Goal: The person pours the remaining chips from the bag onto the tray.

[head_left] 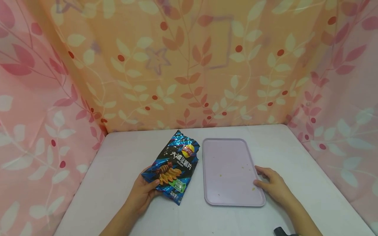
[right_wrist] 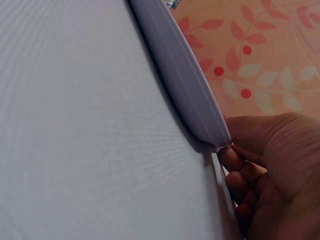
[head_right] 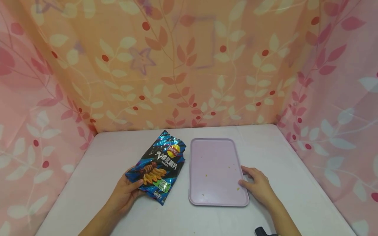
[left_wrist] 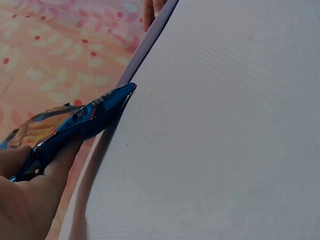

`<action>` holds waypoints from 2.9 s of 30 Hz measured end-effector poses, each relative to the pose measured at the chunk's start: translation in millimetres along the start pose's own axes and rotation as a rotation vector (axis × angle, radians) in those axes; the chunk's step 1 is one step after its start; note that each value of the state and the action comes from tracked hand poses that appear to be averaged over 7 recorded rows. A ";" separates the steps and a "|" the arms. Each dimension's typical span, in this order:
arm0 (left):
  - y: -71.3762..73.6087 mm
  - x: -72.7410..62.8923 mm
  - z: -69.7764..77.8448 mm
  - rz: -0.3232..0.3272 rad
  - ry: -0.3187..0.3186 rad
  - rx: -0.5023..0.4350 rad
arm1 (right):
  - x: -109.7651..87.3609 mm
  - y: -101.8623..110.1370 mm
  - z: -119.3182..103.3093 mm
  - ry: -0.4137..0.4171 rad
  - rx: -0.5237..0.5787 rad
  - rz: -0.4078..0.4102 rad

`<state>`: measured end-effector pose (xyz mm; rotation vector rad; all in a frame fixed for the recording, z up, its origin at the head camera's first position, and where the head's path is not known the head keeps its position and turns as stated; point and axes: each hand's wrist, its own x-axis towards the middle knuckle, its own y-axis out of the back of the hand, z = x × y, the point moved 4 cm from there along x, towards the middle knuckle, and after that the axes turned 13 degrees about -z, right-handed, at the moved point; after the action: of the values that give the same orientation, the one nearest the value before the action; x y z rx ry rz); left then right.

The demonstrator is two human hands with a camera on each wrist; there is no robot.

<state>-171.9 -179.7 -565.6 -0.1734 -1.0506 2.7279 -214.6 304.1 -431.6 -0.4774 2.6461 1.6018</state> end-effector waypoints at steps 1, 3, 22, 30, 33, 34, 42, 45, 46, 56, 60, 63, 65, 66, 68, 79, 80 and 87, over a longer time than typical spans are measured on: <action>0.5 0.1 0.0 -0.004 0.006 -0.010 | 1.3 1.2 -1.3 -0.008 -0.004 -0.012; 0.8 0.1 0.4 -0.013 0.019 -0.027 | 3.6 4.1 -3.8 -0.021 -0.010 -0.034; -10.2 9.5 47.4 -0.084 0.037 0.251 | 1.5 4.4 -5.9 0.001 -0.006 -0.021; -22.9 15.7 82.2 -0.173 -0.018 0.360 | 4.7 2.2 -6.0 0.003 -0.013 -0.020; -28.6 17.5 94.3 -0.185 -0.025 0.392 | 7.2 2.0 -5.0 0.017 -0.017 -0.015; -30.9 18.0 98.3 -0.193 -0.025 0.401 | 7.8 1.9 -4.6 0.021 -0.018 -0.015; -39.1 19.6 104.6 -0.202 -0.050 0.406 | 26.1 15.4 -4.2 0.053 -0.063 -0.098; -46.4 27.1 115.4 -0.225 -0.060 0.427 | 24.7 15.3 -6.2 0.058 -0.069 -0.093; -48.6 29.4 118.4 -0.237 -0.067 0.432 | 24.4 15.1 -7.0 0.059 -0.070 -0.088; -70.5 46.7 136.2 -0.300 -0.115 0.482 | 24.9 13.3 -9.3 0.041 -0.063 -0.096; -79.5 52.2 138.0 -0.294 -0.090 0.523 | 25.3 13.2 -8.7 0.046 -0.065 -0.096; -86.0 57.5 138.5 -0.287 -0.062 0.557 | 24.9 13.8 -8.7 0.055 -0.067 -0.093; -90.5 61.0 139.2 -0.281 -0.048 0.571 | 24.7 14.6 -9.1 0.063 -0.070 -0.093; -93.1 62.6 139.6 -0.278 -0.044 0.578 | 24.6 14.9 -9.0 0.063 -0.068 -0.090; -98.0 65.9 140.6 -0.278 -0.043 0.585 | 24.9 15.5 -8.8 0.061 -0.067 -0.086; -117.3 77.6 140.6 -0.304 -0.062 0.596 | 27.4 12.0 -8.2 0.043 -0.074 -0.085; -118.3 78.1 140.5 -0.310 -0.069 0.593 | 27.8 11.8 -8.0 0.038 -0.078 -0.086; -126.3 82.8 142.1 -0.299 -0.103 0.588 | 29.4 12.5 -6.1 0.033 -0.094 -0.089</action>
<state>-258.9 -160.8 -378.3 0.2044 -0.2297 2.6485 -245.1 296.8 -422.8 -0.6209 2.5410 1.7126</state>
